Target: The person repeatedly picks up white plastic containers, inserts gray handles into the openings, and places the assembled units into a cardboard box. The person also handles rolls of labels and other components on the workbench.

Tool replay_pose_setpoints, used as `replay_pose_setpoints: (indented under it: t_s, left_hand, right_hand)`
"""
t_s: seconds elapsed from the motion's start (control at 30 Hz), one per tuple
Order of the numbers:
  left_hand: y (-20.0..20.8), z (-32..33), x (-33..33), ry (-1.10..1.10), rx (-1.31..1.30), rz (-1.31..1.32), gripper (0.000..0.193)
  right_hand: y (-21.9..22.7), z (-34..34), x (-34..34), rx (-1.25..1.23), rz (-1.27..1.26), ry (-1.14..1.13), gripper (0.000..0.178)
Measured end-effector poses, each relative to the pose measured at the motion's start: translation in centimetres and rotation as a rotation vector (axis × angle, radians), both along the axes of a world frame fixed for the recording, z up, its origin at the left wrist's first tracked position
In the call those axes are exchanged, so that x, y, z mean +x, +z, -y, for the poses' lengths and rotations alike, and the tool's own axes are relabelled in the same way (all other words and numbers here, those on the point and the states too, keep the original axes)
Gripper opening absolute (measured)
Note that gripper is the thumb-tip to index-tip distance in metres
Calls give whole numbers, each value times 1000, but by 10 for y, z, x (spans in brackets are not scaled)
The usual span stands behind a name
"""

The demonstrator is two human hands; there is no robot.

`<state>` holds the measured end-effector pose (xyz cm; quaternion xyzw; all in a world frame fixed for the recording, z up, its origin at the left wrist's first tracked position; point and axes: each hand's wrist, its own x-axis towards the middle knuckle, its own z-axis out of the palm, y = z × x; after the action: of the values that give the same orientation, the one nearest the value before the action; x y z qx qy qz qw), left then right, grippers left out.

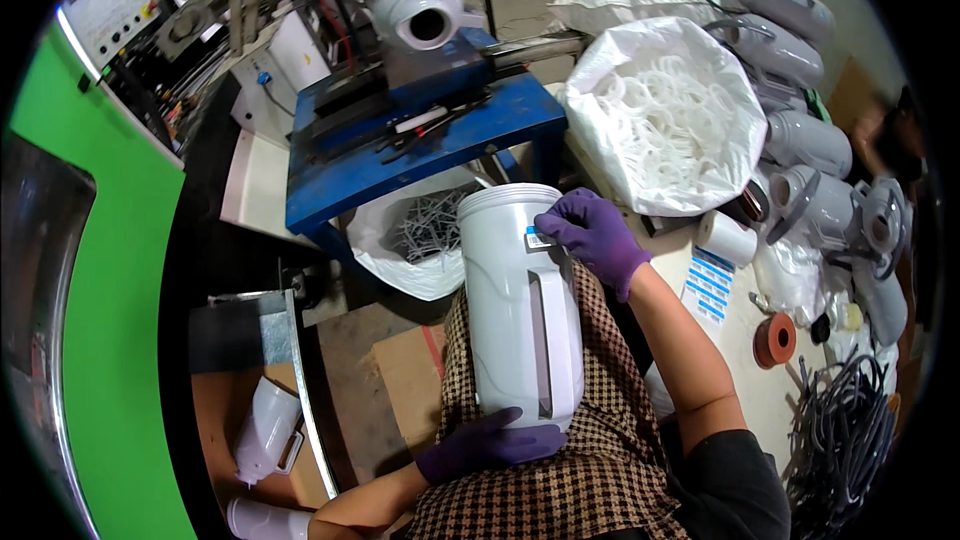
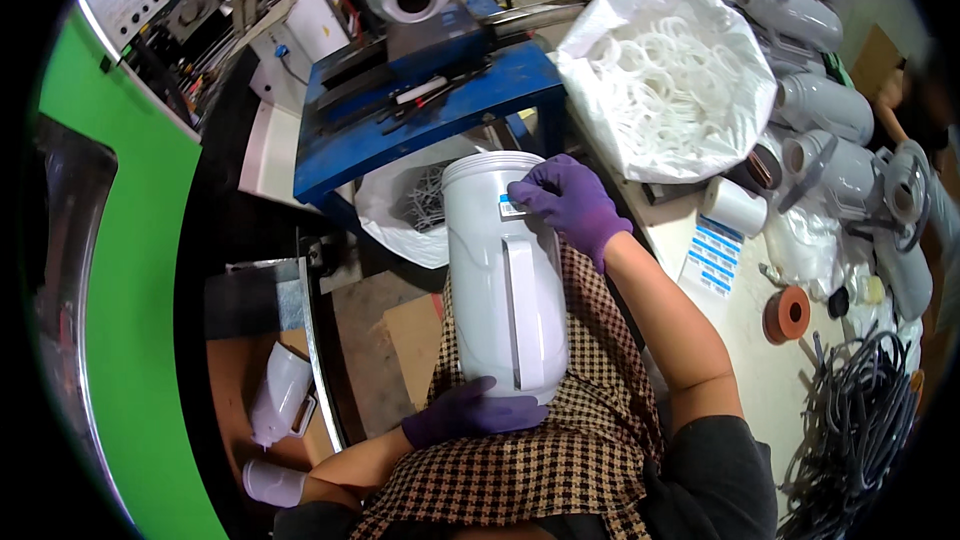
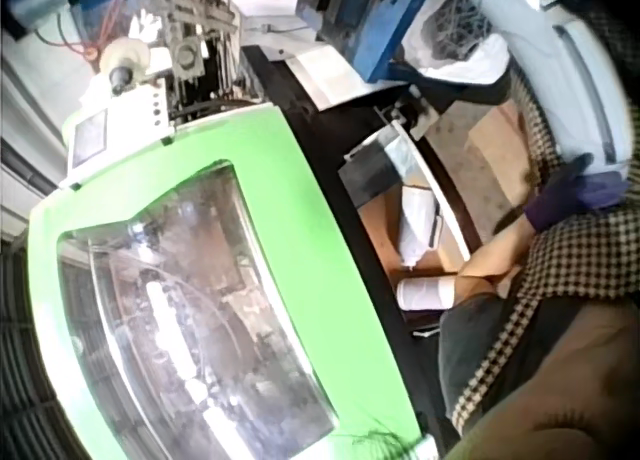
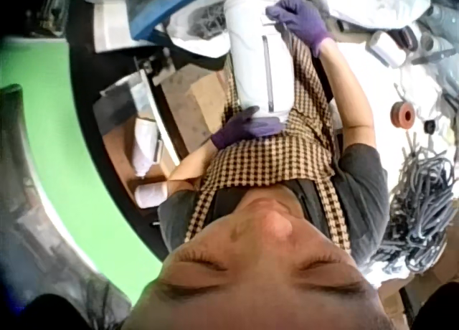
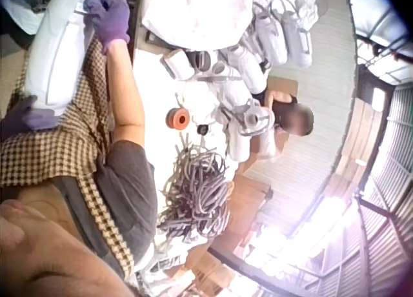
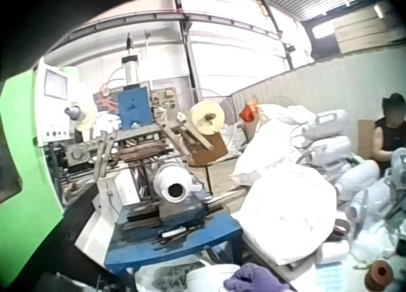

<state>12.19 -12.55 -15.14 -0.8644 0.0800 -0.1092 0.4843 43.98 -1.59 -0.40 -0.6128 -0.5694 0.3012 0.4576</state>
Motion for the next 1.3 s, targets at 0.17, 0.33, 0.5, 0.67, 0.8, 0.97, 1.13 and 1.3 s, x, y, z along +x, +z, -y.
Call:
replay_pose_setpoints:
  t_s: [0.17,0.33,0.5,0.67,0.8,0.97,1.13,1.3]
  left_hand:
    - [13,-6,-12,42,97,170,56]
    - [83,7,-24,315,-1781,956,73]
    - [48,24,-41,170,-2322,1688,72]
    - [44,22,-84,112,-1984,1825,69]
    - [85,-22,-68,-21,-1920,2006,84]
    - [128,-58,-90,-19,-1763,2003,88]
    - [182,-154,-55,-162,-1911,1756,86]
    - [232,-238,60,275,-675,949,56]
  right_hand:
    - [11,0,-43,-100,16,-137,26]
    - [-29,-35,-23,70,-142,-113,72]
    - [-15,-62,-41,81,-89,-33,65]
    - [82,-181,-59,175,504,-27,74]
    - [89,-255,0,173,1017,-331,57]
    - [47,-116,-51,799,766,-345,34]
    - [-37,138,46,746,487,-370,73]
    - [-7,213,87,686,-403,-402,67]
